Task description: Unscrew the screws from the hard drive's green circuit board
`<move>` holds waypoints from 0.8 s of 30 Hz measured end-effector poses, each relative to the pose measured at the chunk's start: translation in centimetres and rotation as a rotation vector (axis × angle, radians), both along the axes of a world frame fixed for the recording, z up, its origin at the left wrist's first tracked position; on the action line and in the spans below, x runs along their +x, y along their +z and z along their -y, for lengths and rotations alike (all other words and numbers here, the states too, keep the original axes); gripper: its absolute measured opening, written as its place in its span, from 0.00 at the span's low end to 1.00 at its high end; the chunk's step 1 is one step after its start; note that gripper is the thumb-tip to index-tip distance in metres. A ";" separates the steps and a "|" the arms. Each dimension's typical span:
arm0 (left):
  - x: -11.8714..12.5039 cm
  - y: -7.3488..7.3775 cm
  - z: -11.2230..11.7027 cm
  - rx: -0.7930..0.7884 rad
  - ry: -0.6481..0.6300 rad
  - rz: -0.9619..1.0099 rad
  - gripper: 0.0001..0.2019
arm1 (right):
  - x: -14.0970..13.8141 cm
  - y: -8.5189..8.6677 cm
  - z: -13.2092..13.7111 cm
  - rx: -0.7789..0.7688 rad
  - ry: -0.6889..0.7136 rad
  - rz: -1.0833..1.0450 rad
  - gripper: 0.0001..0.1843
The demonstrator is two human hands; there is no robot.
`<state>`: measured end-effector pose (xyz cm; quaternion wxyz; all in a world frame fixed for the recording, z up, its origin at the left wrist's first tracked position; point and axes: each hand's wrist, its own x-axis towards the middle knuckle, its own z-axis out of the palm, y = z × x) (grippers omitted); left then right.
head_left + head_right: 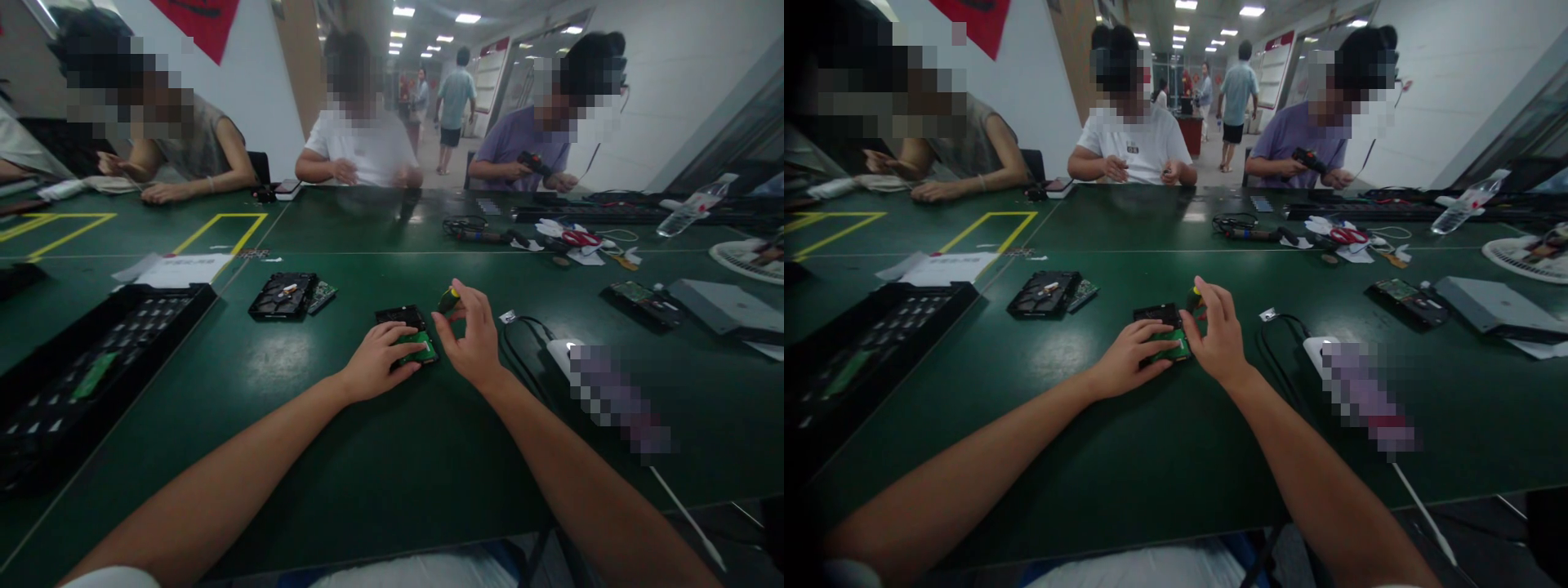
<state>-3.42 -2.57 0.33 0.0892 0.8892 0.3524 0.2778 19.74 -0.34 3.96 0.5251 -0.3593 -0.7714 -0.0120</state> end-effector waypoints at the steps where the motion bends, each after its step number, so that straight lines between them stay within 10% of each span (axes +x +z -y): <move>1: 0.0 0.0 0.0 -0.002 -0.003 0.007 0.20 | 0.0 0.0 0.0 -0.004 0.000 0.007 0.38; 24: 0.0 0.0 0.0 -0.002 -0.001 0.006 0.19 | 0.0 -0.2 -0.1 0.020 -0.027 -0.025 0.36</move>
